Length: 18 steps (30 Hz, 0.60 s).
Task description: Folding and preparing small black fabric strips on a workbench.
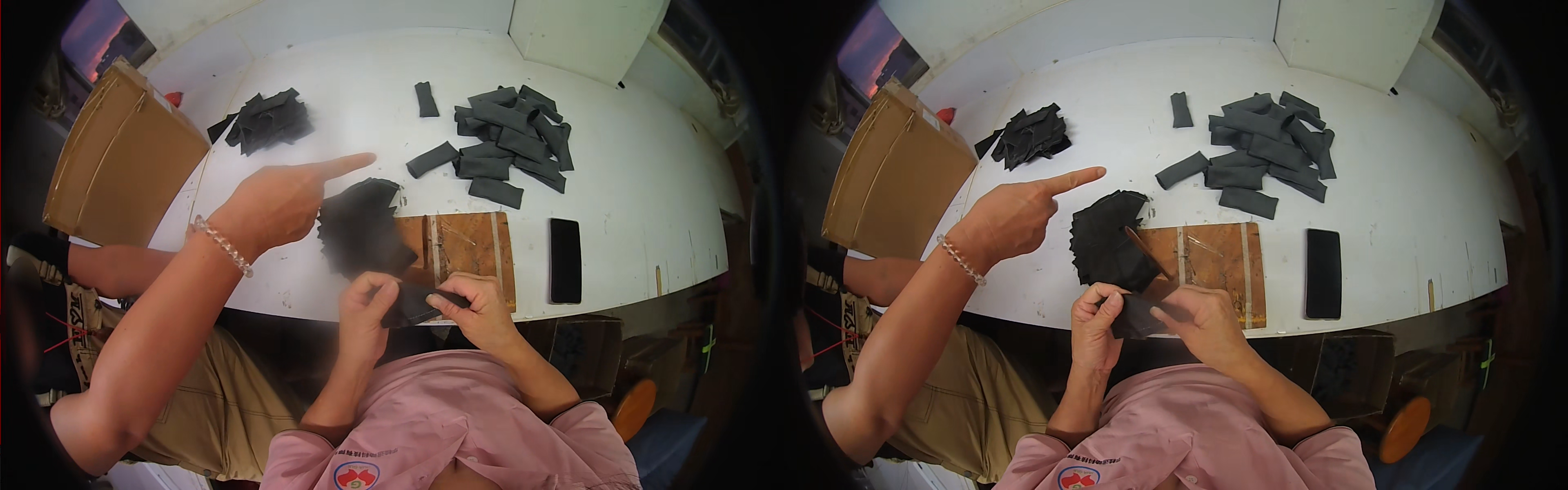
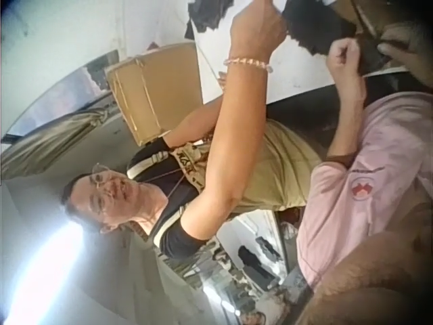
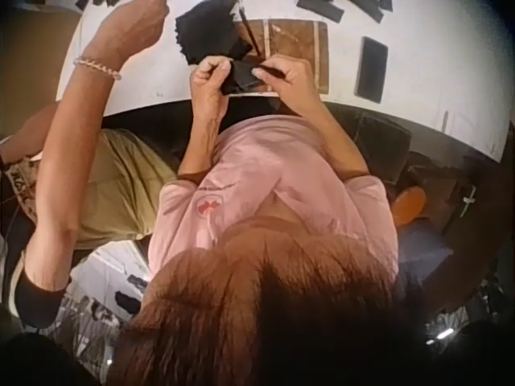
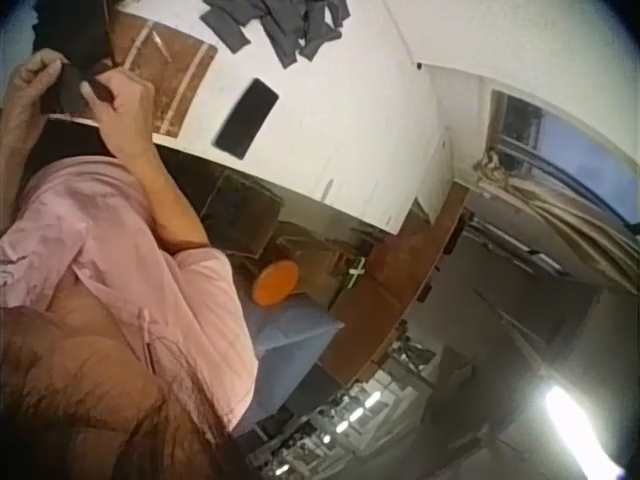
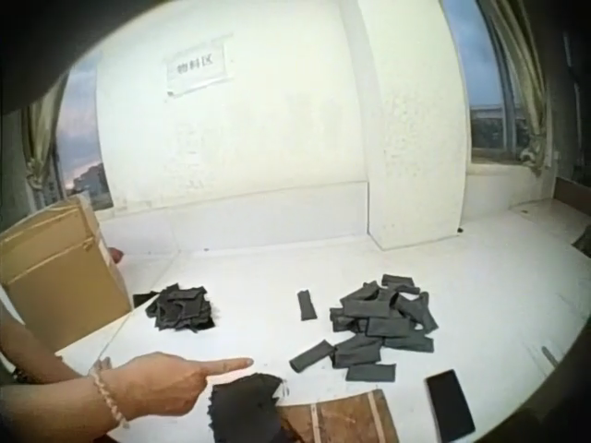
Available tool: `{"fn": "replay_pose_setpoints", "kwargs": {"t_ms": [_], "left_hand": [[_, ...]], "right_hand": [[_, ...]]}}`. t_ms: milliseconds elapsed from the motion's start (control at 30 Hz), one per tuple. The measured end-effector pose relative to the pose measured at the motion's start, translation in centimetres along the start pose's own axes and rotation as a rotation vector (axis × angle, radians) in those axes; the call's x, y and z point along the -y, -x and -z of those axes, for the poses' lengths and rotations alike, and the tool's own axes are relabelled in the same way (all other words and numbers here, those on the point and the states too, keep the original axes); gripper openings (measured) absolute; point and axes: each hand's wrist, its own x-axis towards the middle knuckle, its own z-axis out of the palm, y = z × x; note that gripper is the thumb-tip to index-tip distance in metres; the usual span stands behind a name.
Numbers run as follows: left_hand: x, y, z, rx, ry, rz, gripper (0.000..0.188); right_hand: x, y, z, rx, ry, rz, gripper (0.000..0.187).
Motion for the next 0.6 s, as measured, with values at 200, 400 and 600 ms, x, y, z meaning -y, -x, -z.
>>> {"fn": "replay_pose_setpoints", "kwargs": {"t_ms": [200, 400, 600], "left_hand": [[0.8, 0.5, -1.3, -0.014, 0.094, 0.013, 0.005], [1.3, 0.4, -2.5, -0.105, 0.063, -0.039, 0.009], [1.9, 0.4, -3.0, -0.118, 0.127, -0.067, 0.011]], "right_hand": [[0.0, 0.5, 0.2, -0.024, -0.006, -0.087, 0.014], [0.6, 1.1, 0.0, -0.061, -0.466, -0.196, 0.024], [0.1, 1.1, -1.0, -0.170, -0.387, -0.113, 0.022]]}}
